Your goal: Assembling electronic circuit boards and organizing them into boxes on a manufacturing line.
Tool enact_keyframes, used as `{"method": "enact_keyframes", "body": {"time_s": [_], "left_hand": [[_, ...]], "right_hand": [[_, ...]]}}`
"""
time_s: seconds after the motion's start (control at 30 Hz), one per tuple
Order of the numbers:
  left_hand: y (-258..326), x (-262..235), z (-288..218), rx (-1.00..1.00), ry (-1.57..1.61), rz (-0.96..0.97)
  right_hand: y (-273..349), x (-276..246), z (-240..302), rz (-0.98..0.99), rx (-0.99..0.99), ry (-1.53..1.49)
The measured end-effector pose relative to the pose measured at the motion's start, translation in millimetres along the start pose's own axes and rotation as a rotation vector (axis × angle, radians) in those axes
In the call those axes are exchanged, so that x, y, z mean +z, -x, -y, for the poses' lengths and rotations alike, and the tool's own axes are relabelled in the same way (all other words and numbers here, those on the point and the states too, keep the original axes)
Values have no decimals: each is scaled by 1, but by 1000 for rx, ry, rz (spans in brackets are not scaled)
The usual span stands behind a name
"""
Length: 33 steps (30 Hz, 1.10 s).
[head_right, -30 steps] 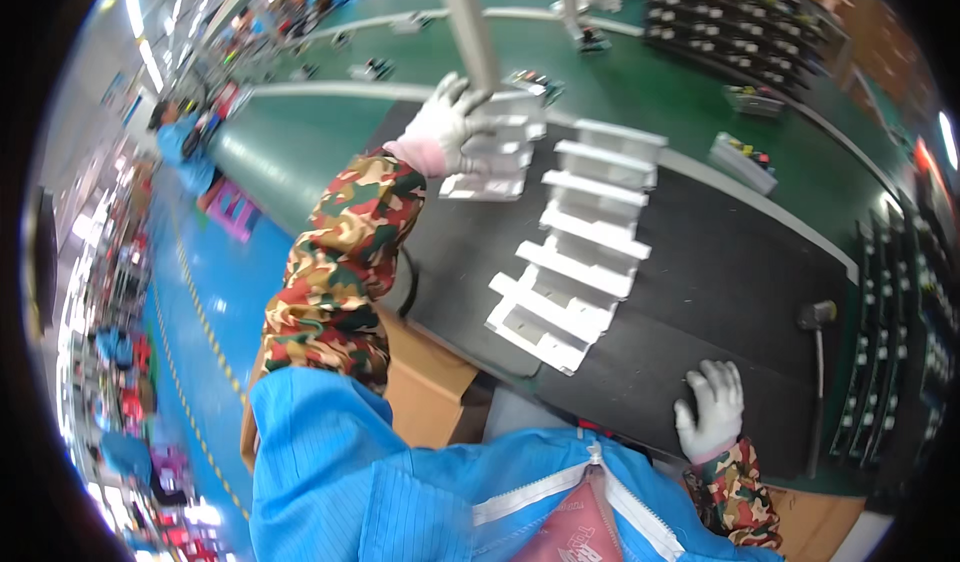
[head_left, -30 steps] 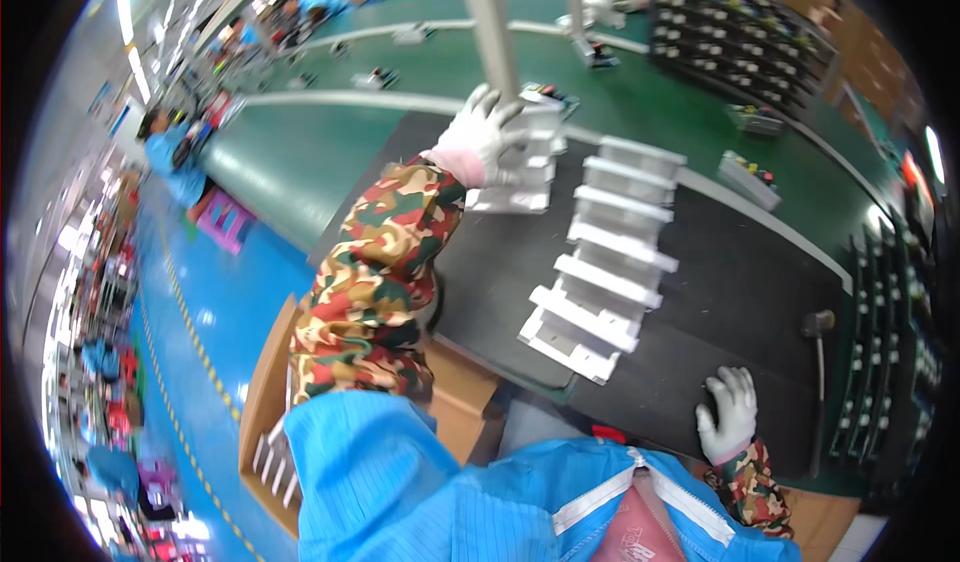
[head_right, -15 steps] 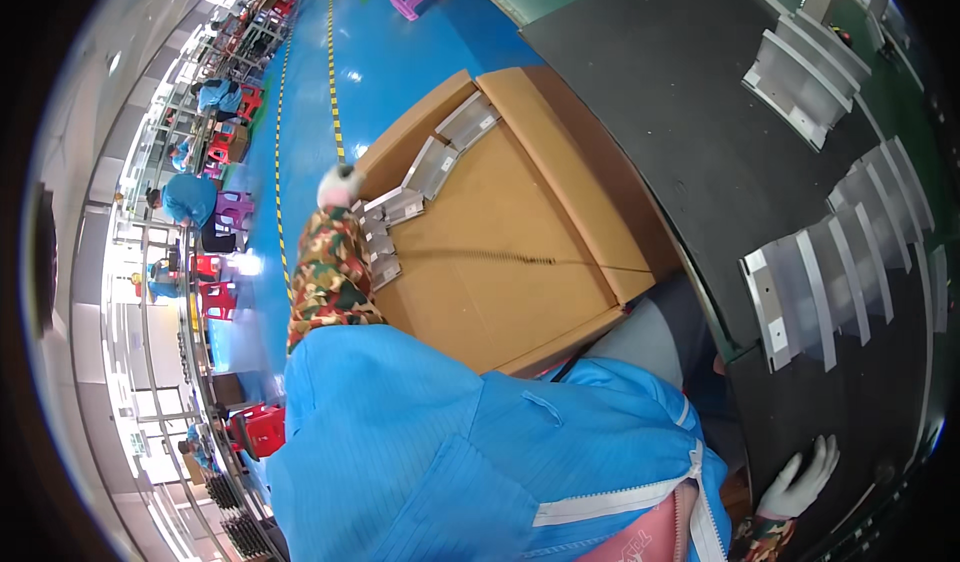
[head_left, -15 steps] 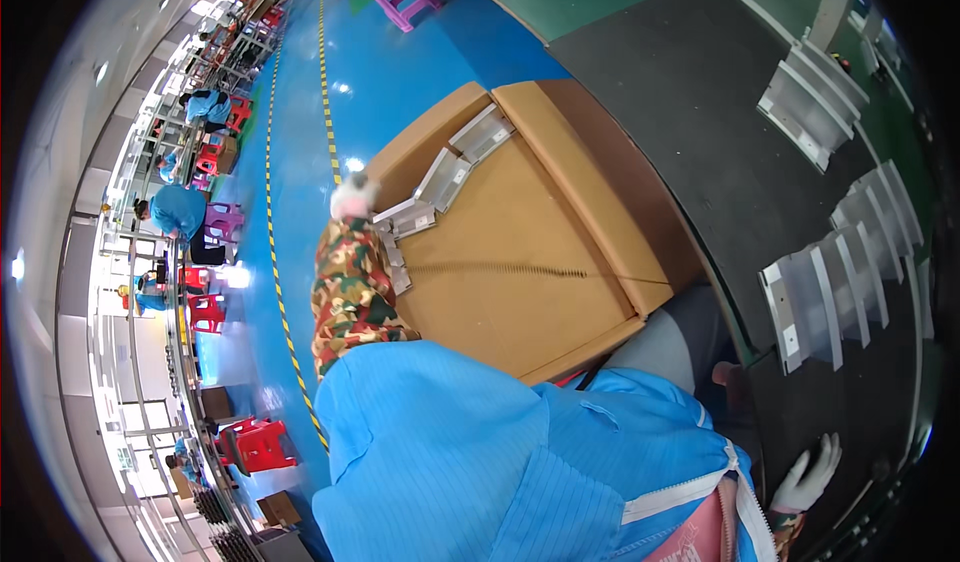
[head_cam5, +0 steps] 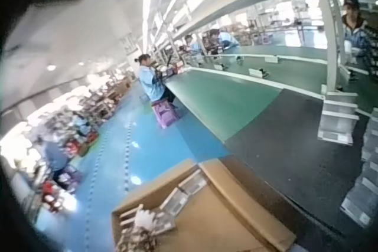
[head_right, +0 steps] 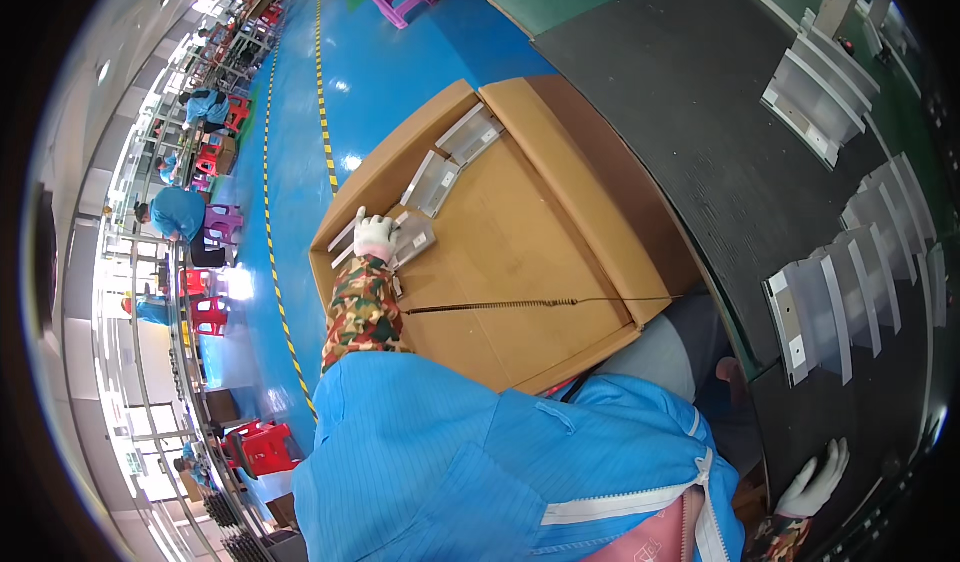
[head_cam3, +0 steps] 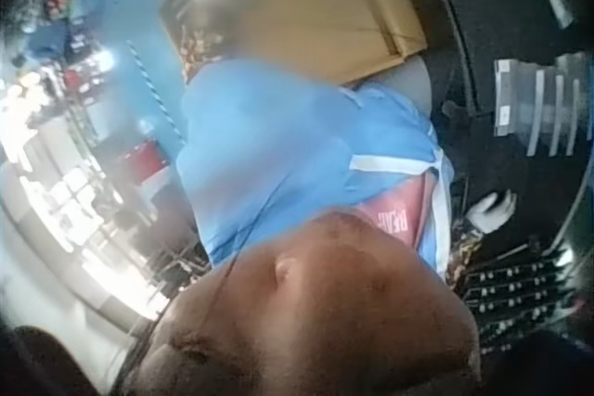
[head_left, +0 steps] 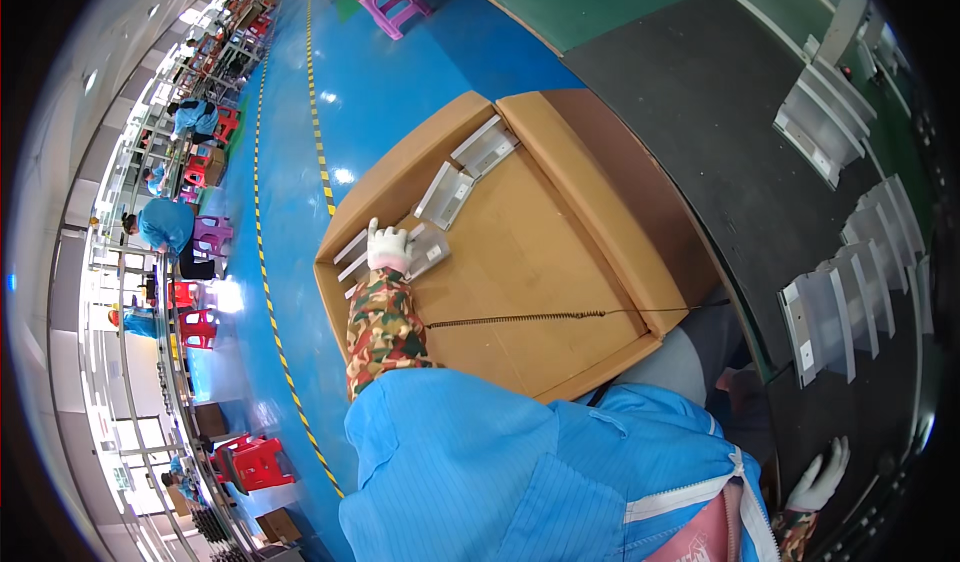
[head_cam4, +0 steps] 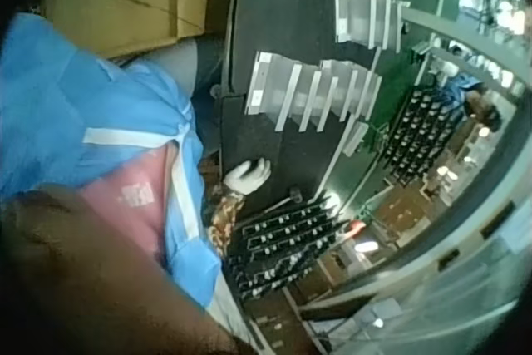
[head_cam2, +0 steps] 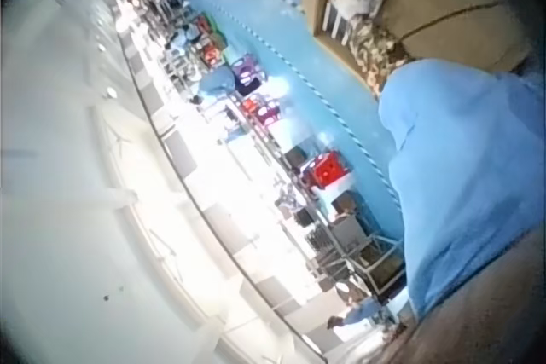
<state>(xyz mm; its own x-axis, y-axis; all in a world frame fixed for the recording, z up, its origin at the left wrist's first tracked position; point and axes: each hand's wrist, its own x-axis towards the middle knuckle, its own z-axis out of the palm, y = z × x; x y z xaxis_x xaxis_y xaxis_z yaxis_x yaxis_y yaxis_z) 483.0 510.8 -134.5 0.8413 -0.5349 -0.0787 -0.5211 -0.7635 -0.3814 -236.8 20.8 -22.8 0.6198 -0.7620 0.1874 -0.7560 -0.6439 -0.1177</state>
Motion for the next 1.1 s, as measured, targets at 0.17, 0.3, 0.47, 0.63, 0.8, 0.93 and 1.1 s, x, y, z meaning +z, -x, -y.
{"method": "enact_keyframes", "body": {"time_s": [0.17, 0.3, 0.47, 0.63, 0.8, 0.93, 1.1], "left_hand": [[-25, -39, -40, 96, 162, -347], [-75, -39, -80, -127, 162, -69], [-110, -31, -107, -299, 219, 320], [-104, -34, -75, -67, 261, 457], [-112, -75, -116, 235, -12, 164], [-168, -86, -167, 346, 32, 139], [-229, 19, -88, -137, -289, 411]], "right_hand": [[5, -5, 2, -8, 19, 17], [4, -4, 4, -33, 22, -6], [1, -1, 5, -46, 1, 24], [-1, -3, 4, -34, 1, 16], [3, -5, 6, -16, 43, 49], [13, -11, 8, -28, 77, 89], [-17, -1, 22, -106, 18, -46]]}}
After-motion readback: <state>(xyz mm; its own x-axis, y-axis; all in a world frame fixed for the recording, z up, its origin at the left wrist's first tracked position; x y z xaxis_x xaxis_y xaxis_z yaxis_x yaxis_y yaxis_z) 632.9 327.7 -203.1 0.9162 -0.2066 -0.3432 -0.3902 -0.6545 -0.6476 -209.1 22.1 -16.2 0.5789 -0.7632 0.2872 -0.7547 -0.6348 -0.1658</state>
